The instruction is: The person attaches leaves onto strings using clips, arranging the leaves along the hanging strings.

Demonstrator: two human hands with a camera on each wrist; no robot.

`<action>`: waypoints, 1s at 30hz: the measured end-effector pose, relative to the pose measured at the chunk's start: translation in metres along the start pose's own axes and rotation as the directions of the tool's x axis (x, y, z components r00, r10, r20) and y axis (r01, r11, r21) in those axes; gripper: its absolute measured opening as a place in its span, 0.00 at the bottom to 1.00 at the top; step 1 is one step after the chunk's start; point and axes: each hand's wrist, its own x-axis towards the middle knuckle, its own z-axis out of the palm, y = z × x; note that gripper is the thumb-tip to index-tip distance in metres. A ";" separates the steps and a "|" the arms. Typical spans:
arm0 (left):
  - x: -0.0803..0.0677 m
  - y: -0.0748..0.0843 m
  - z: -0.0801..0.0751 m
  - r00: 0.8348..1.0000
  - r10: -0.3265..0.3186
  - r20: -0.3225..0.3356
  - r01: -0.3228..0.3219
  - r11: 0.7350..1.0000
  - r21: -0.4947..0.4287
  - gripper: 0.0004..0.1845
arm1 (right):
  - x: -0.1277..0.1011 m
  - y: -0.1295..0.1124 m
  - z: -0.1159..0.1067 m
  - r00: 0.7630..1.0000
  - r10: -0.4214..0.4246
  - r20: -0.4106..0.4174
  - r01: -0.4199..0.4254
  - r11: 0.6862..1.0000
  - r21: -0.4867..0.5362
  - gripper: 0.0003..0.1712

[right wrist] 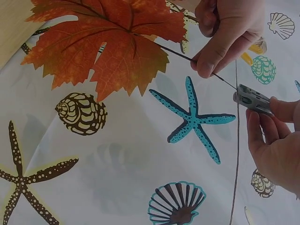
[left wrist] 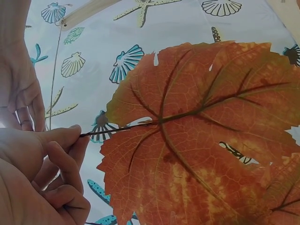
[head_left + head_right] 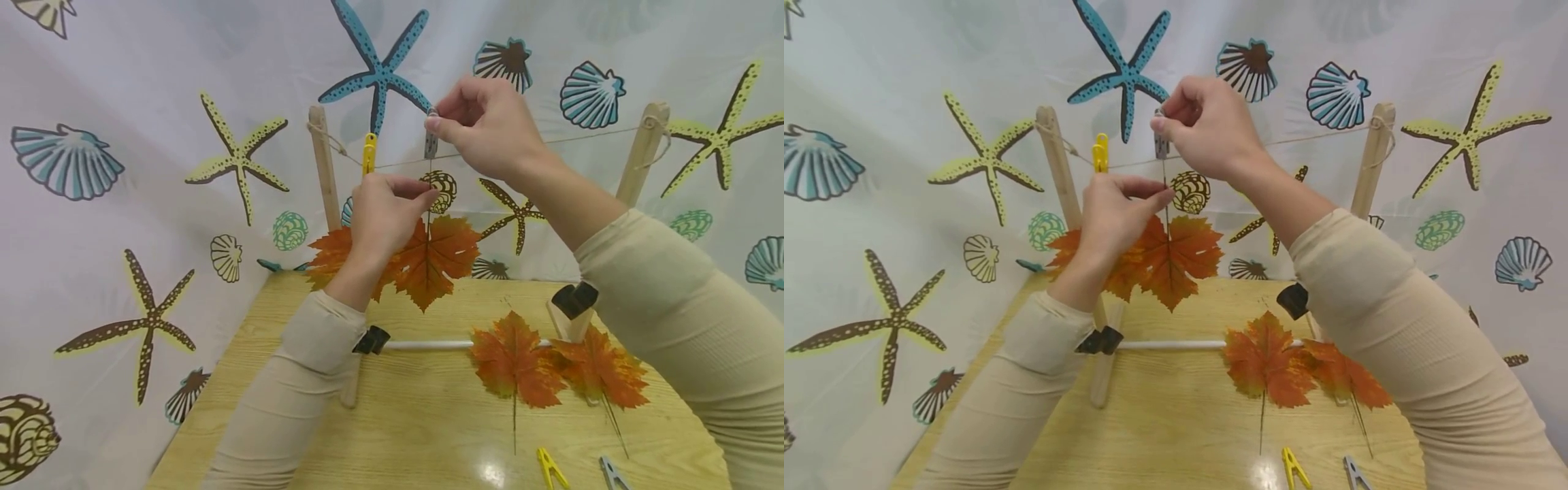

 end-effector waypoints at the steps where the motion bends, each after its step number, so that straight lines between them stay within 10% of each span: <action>1: 0.000 0.000 0.000 1.000 0.004 -0.003 -0.004 1.000 0.000 0.11 | 0.000 0.000 0.000 1.000 0.001 0.006 -0.001 1.000 -0.005 0.12; 30: -0.004 -0.008 -0.001 0.998 0.062 -0.006 -0.061 0.995 0.085 0.13 | -0.005 0.012 -0.001 0.986 0.047 0.160 -0.031 0.995 -0.096 0.23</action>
